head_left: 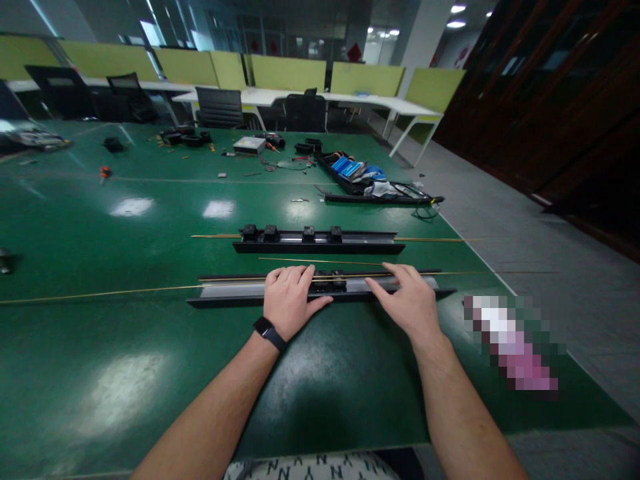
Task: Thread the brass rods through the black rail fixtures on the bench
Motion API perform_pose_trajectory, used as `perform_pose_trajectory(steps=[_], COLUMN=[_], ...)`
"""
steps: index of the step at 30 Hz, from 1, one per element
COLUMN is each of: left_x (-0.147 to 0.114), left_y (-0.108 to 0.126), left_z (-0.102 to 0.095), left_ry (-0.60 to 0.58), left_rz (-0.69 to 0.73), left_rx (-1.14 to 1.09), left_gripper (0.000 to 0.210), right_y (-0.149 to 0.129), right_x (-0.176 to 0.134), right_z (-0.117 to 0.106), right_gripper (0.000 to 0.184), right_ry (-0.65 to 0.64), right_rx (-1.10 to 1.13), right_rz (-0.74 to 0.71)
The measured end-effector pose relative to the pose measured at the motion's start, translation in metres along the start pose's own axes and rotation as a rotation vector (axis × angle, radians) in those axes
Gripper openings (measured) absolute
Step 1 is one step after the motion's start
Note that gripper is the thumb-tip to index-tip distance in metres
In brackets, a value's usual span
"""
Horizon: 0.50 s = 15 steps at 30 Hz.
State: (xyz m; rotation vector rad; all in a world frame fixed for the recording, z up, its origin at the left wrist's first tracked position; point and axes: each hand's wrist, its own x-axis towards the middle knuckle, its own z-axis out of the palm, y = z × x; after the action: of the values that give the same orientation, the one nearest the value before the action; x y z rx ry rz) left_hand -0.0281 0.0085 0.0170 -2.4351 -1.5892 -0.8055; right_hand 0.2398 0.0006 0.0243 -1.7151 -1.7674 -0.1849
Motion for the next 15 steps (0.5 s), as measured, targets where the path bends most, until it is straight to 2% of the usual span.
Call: perform_pose_trajectory(steps=[9,15], left_x=[0.0,0.0], left_y=[0.0,0.0], left_z=[0.0,0.0], left_ry=[-0.007,-0.002], left_rz=[0.005,0.008], left_rx=[0.009,0.007], left_gripper=[0.066,0.067], right_y=[-0.005,-0.005], right_x=[-0.003,-0.002], right_z=[0.01,0.011], right_gripper=[0.048,0.049], right_ry=[0.036,0.044], right_rx=[0.007,-0.02], right_rz=[-0.043,-0.03])
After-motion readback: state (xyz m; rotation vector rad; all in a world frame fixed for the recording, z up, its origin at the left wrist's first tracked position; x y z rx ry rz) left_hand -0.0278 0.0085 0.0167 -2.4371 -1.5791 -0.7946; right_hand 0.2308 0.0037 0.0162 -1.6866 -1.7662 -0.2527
